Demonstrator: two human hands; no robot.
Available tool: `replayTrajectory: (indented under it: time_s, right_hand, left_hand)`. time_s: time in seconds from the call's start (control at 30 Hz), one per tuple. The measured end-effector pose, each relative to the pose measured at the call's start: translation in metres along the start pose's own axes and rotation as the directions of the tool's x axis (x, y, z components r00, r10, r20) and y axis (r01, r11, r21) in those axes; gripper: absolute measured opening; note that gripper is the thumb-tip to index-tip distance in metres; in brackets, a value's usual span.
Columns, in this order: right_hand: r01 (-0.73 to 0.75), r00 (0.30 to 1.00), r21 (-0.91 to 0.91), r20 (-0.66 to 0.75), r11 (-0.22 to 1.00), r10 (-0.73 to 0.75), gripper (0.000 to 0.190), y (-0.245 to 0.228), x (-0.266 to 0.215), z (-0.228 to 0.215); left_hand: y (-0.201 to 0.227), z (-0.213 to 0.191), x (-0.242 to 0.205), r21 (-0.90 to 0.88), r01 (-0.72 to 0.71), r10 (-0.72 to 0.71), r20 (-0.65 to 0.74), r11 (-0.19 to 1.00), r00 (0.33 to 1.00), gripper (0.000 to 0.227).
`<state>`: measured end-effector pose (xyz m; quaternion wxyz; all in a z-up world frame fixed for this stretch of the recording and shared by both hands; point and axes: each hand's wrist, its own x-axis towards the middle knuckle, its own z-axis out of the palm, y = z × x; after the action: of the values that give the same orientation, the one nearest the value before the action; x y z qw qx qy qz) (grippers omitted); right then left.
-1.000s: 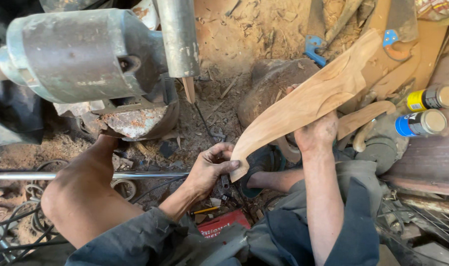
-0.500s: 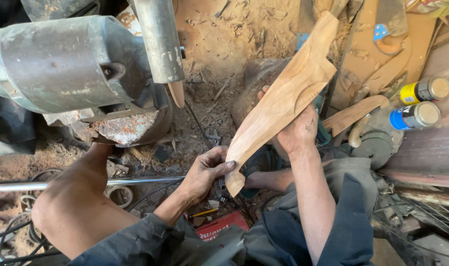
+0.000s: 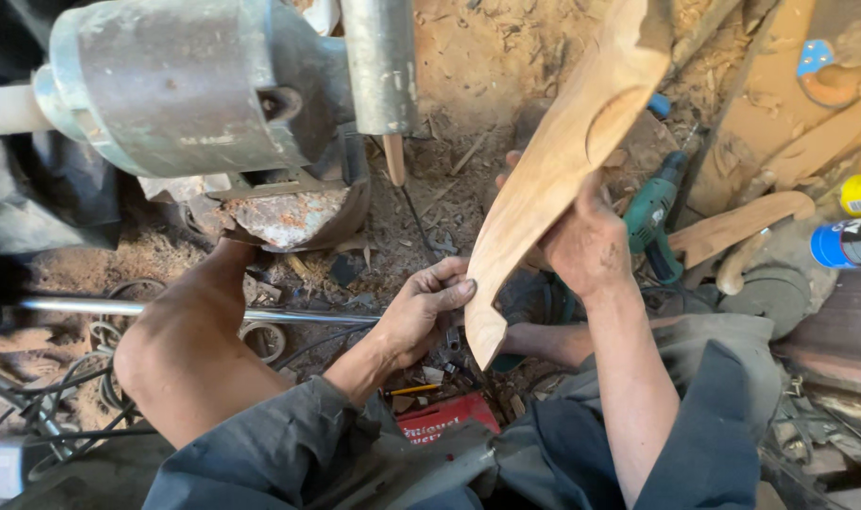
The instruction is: The person uses a belt sander to smooth and shape a curved wooden piece, then switches to an angle grinder with a sanding disc to further refine the surface. The person holds the wood with both hands and rotates it to access different areas.
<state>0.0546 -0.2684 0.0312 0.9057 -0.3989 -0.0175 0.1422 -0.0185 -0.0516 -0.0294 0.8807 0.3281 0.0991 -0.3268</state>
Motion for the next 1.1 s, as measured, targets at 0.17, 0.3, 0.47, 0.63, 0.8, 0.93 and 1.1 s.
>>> replayTrajectory:
  time_s: [0.17, 0.3, 0.47, 0.63, 0.8, 0.93, 1.1]
  right_hand:
    - [0.068, 0.998, -0.143, 0.011, 0.987, -0.067, 0.072, 0.017, 0.025, -0.005]
    - [0.105, 0.993, -0.187, -0.025, 0.977, -0.112, 0.073, 0.027, 0.06, -0.001]
    - [0.071, 0.997, -0.162, 0.041, 0.984, -0.065, 0.077, 0.039, 0.097, 0.019]
    - [0.067, 0.993, -0.197, 0.112, 0.978, -0.046, 0.076, 0.058, 0.127, 0.031]
    - [0.041, 0.994, -0.105, 0.106, 0.994, -0.03, 0.061, 0.085, 0.148, 0.02]
    - [0.027, 0.993, -0.085, 0.118, 0.996, -0.016, 0.04, 0.102, 0.16, 0.003]
    - [0.019, 0.998, -0.088, 0.054, 0.996, -0.014, 0.027, 0.112, 0.168, -0.003]
  left_hand:
    - [0.012, 0.005, -0.009, 0.025, 0.001, -0.001, -0.009, 1.0, 1.0, 0.042]
    - [0.034, 0.007, -0.013, 0.294, -0.04, 0.06, -0.06, 0.955, 0.996, 0.058]
    - [0.065, -0.002, -0.009, 0.265, -0.089, 0.126, -0.129, 0.96, 0.984, 0.062]
    - [0.087, -0.012, -0.005, 0.199, -0.097, 0.132, -0.174, 0.975, 0.976, 0.058]
    - [0.094, -0.021, 0.0, 0.129, -0.124, 0.143, -0.153, 0.984, 0.978, 0.048]
    - [0.097, -0.028, 0.004, 0.11, -0.121, 0.14, -0.184, 0.987, 0.973, 0.042]
    - [0.099, -0.03, 0.008, 0.07, -0.132, 0.142, -0.175, 0.989, 0.974, 0.038]
